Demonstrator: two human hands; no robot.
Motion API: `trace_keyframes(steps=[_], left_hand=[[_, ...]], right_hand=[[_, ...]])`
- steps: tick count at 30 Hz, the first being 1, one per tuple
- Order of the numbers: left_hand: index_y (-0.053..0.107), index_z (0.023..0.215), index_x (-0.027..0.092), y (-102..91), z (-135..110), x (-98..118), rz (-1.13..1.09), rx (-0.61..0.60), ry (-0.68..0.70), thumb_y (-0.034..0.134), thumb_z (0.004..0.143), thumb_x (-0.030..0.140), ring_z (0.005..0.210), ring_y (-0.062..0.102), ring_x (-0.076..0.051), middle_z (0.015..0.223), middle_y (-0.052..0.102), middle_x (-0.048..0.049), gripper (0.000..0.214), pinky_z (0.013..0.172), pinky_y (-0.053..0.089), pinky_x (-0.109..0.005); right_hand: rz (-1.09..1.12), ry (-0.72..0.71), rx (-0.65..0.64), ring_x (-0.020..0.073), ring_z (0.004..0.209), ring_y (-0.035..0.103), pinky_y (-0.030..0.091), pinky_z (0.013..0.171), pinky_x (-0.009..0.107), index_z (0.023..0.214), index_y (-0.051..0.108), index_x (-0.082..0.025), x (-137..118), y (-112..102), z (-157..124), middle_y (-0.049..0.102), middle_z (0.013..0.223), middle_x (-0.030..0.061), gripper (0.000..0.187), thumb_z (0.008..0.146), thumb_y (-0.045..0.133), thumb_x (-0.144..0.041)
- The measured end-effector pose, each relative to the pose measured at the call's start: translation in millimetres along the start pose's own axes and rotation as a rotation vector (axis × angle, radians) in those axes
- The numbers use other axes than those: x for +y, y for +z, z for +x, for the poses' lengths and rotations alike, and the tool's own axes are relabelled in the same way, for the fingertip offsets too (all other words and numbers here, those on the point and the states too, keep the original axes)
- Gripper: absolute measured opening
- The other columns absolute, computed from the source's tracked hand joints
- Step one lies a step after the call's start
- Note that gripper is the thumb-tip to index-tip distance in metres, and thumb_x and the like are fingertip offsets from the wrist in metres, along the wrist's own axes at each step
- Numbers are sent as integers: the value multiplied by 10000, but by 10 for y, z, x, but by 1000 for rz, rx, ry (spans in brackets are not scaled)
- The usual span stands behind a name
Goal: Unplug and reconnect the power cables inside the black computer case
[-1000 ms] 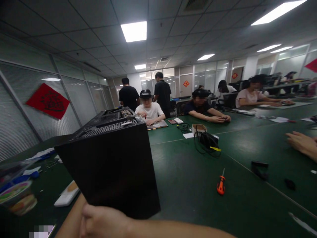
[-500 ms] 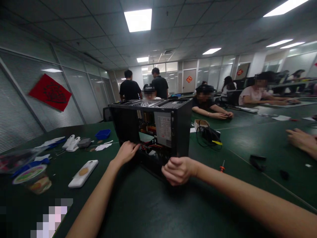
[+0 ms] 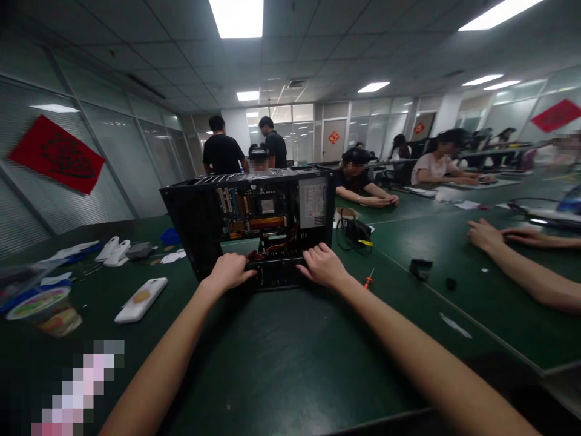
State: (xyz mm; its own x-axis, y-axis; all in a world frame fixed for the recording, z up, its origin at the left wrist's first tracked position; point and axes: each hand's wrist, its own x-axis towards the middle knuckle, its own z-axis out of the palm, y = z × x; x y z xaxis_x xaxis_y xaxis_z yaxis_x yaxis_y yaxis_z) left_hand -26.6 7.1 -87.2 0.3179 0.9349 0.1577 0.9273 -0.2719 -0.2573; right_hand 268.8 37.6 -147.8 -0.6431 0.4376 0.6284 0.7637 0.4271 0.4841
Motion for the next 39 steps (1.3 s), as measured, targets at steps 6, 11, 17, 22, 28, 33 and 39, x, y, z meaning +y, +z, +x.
trace_keyframes(steps=[6,11,17,22,28,33,39], left_hand=[[726,1042,82,-85,3,9,-13,-51,-10,620,877,480,961,697,-394,999,726,-246,444,787,554,-442],[748,952,108,-85,46,-58,-89,-87,69,646,846,511,901,711,-357,959,731,-228,429,773,548,-397],[758,838,151,6,95,-178,-234,-143,137,635,862,454,736,698,-263,812,726,-141,327,663,510,-312],[758,964,129,-13,19,-99,-227,-154,116,594,890,471,794,701,-280,896,735,-165,386,701,512,-328],[746,897,161,-29,-27,-117,-437,-125,146,431,949,621,744,676,-229,839,732,-107,559,677,482,-297],[673,1075,172,0,-16,-149,-635,64,66,395,1006,490,882,684,-220,995,737,-92,428,769,490,-291],[673,1124,142,172,86,-189,-688,197,-49,533,933,254,995,679,-232,1077,732,-105,262,883,497,-301]], right_hand=[[62,161,87,214,754,529,308,828,367,835,678,-129,-197,121,1,643,741,84,352,1004,463,-351],[134,177,22,226,838,562,329,871,367,984,688,-113,-191,-5,1,677,864,102,279,996,491,-311],[152,214,-49,241,869,578,337,901,376,1008,683,-110,-230,-143,35,691,904,120,287,1005,477,-310],[177,194,-50,242,865,588,345,894,382,1010,688,-100,-208,-148,43,697,902,124,335,1019,461,-346],[197,199,-50,247,847,603,351,890,388,1012,693,-100,-187,-106,-7,708,885,131,340,1012,479,-363],[431,230,101,217,849,642,415,786,347,995,689,-140,-277,-419,180,728,922,114,253,1008,485,-289],[875,2,335,111,450,414,348,521,300,578,514,-226,-644,-1745,508,475,505,-23,462,1027,429,-297]])
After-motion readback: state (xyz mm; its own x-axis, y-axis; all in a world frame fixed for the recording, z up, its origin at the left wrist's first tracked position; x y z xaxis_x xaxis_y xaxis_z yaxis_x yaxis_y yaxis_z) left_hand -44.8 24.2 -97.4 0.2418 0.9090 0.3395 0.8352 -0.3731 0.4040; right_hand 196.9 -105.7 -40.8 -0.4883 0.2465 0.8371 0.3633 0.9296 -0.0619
